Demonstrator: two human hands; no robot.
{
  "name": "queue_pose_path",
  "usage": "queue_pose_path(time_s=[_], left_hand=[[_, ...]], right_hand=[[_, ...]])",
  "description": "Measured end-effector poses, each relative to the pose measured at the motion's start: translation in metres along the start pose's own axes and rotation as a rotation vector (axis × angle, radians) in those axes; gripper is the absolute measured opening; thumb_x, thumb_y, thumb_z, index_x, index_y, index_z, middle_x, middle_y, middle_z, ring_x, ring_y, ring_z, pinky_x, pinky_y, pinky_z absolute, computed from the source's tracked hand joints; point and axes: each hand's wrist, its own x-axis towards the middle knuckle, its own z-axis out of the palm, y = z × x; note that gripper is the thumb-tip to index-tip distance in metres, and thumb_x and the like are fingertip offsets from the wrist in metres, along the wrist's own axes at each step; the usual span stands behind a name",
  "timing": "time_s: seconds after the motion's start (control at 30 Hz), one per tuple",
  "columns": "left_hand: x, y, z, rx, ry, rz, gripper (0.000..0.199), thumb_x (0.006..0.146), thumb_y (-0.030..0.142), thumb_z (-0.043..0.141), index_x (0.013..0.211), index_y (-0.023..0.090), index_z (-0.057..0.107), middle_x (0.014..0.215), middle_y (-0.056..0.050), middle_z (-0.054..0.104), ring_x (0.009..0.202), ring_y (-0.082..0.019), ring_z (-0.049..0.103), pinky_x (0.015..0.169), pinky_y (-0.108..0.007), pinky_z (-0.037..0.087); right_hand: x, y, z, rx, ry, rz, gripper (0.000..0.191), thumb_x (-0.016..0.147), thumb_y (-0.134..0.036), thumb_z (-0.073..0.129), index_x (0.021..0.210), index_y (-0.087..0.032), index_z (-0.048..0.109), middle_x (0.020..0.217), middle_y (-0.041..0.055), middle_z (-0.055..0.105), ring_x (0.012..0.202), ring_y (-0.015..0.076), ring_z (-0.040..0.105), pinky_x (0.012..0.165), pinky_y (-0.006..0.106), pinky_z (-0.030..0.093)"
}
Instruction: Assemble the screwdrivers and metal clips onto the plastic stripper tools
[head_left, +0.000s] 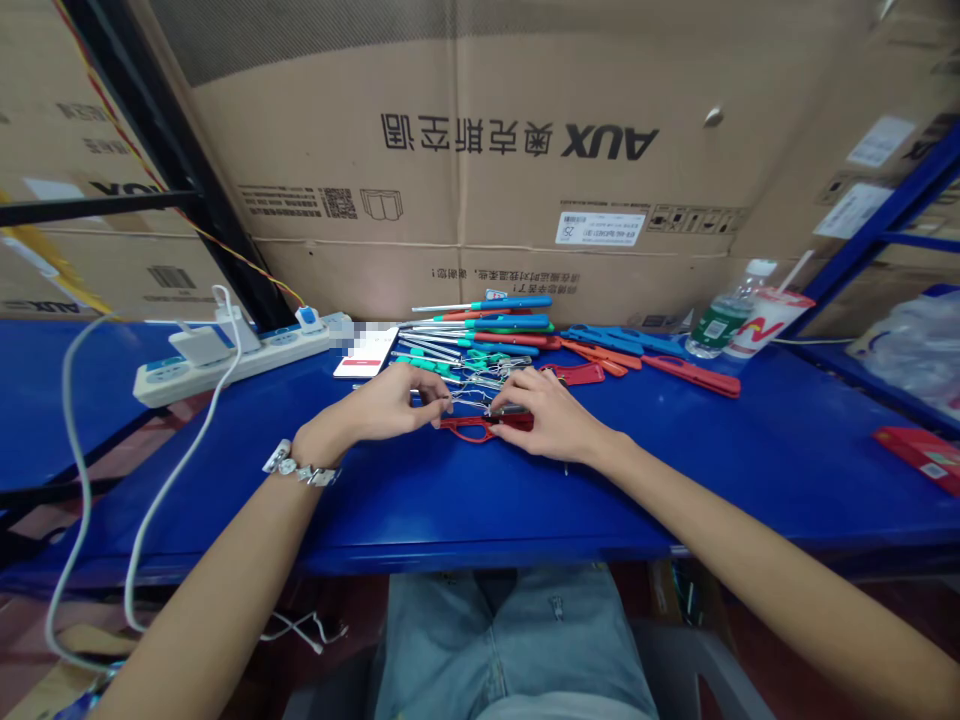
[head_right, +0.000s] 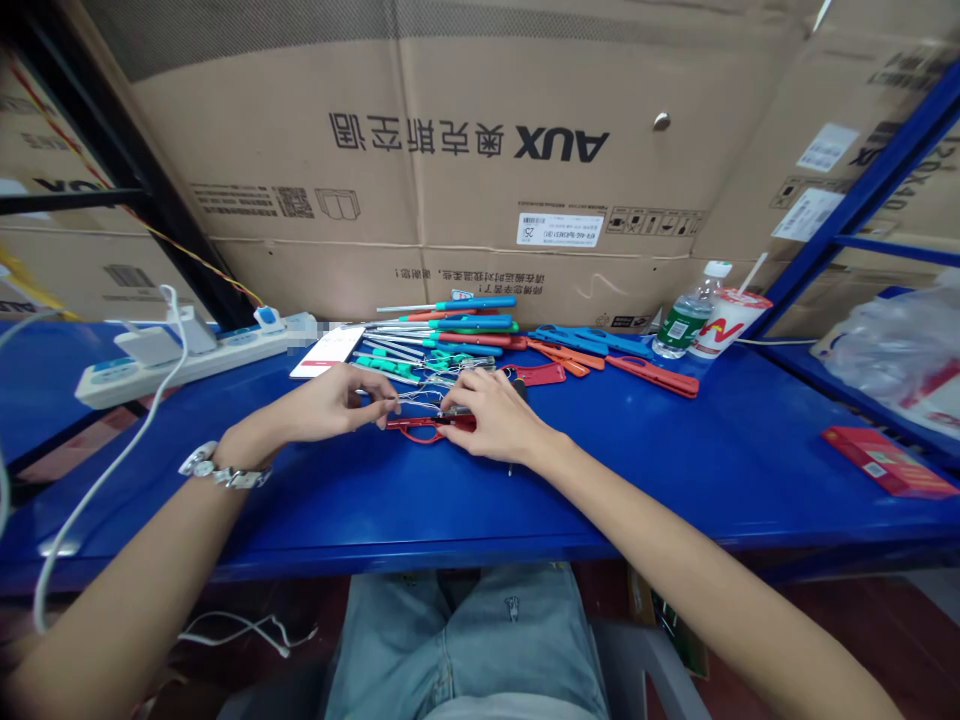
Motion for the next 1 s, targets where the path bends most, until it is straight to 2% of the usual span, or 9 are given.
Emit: queue_pose_path(time_s=[0.13, 0.37, 0.47, 0.57, 0.7, 0.83, 0.9, 1.0], left_hand=[[0.000, 0.000, -0.001, -0.034, -0.010, -0.020, 0.024, 0.091, 0.030, 0.058, 0.075, 0.019, 0.071, 0.067, -0.003, 0.073, 0.057, -0.013, 0.061, 0.056, -0.027, 0.047], [-0.001, -0.005, -0.002, 0.046, -0.061, -0.046, 0.022, 0.087, 0.032, 0.060, 0.080, 0.017, 0.074, 0.078, -0.006, 0.075, 0.069, -0.017, 0.065, 0.064, -0.030, 0.048], [-0.001, -0.002, 0.003, 0.177, 0.019, 0.003, 0.019, 0.086, 0.034, 0.064, 0.086, 0.018, 0.074, 0.086, -0.006, 0.074, 0.080, -0.020, 0.066, 0.077, -0.036, 0.050], [-0.001, 0.008, 0.011, 0.308, 0.118, 0.152, 0.021, 0.087, 0.039, 0.069, 0.092, 0.018, 0.072, 0.094, -0.007, 0.071, 0.091, -0.024, 0.064, 0.085, -0.039, 0.048], [0.003, 0.019, 0.028, 0.316, 0.021, 0.285, 0.019, 0.092, 0.037, 0.069, 0.093, 0.019, 0.070, 0.093, -0.006, 0.066, 0.088, -0.021, 0.062, 0.081, -0.035, 0.049], [0.005, 0.017, 0.039, 0.304, -0.042, 0.307, 0.014, 0.096, 0.026, 0.063, 0.087, 0.018, 0.070, 0.091, -0.005, 0.067, 0.085, -0.018, 0.063, 0.081, -0.033, 0.050], [0.005, 0.014, 0.041, 0.299, -0.056, 0.285, 0.016, 0.097, 0.025, 0.062, 0.085, 0.018, 0.071, 0.089, -0.004, 0.067, 0.082, -0.017, 0.063, 0.078, -0.032, 0.050], [0.005, 0.012, 0.040, 0.294, -0.072, 0.260, 0.018, 0.096, 0.025, 0.064, 0.081, 0.017, 0.072, 0.084, -0.004, 0.067, 0.079, -0.017, 0.063, 0.075, -0.030, 0.050]], right_hand=[[0.006, 0.002, 0.005, -0.016, -0.007, -0.013, 0.004, 0.093, -0.026, 0.070, 0.092, -0.023, 0.070, 0.101, 0.0038, 0.070, 0.105, 0.0243, 0.059, 0.090, 0.039, 0.036], [0.000, 0.003, -0.008, -0.005, -0.024, -0.083, 0.006, 0.096, -0.024, 0.067, 0.093, -0.021, 0.071, 0.098, 0.0042, 0.074, 0.101, 0.0235, 0.061, 0.089, 0.039, 0.036], [-0.004, 0.004, -0.006, -0.009, -0.047, -0.128, 0.007, 0.097, -0.025, 0.068, 0.096, -0.020, 0.073, 0.096, 0.0051, 0.074, 0.098, 0.0235, 0.060, 0.088, 0.039, 0.037], [-0.006, 0.007, 0.000, -0.005, -0.031, -0.154, 0.009, 0.097, -0.026, 0.067, 0.098, -0.020, 0.074, 0.096, 0.0056, 0.074, 0.096, 0.0231, 0.060, 0.089, 0.041, 0.039], [-0.007, 0.011, 0.012, 0.048, 0.064, -0.217, 0.012, 0.097, -0.025, 0.066, 0.092, -0.020, 0.075, 0.093, 0.0061, 0.072, 0.092, 0.0219, 0.061, 0.086, 0.041, 0.046], [-0.010, 0.015, 0.020, 0.112, 0.154, -0.283, 0.015, 0.097, -0.026, 0.065, 0.091, -0.019, 0.078, 0.092, 0.0080, 0.072, 0.089, 0.0220, 0.060, 0.081, 0.040, 0.053], [-0.012, 0.015, 0.019, 0.131, 0.146, -0.300, 0.017, 0.099, -0.026, 0.064, 0.097, -0.019, 0.079, 0.095, 0.0090, 0.072, 0.092, 0.0226, 0.061, 0.082, 0.041, 0.054], [-0.018, 0.015, 0.012, 0.153, 0.069, -0.287, 0.021, 0.101, -0.024, 0.060, 0.112, -0.021, 0.077, 0.105, 0.0097, 0.073, 0.100, 0.0235, 0.061, 0.089, 0.045, 0.055]])
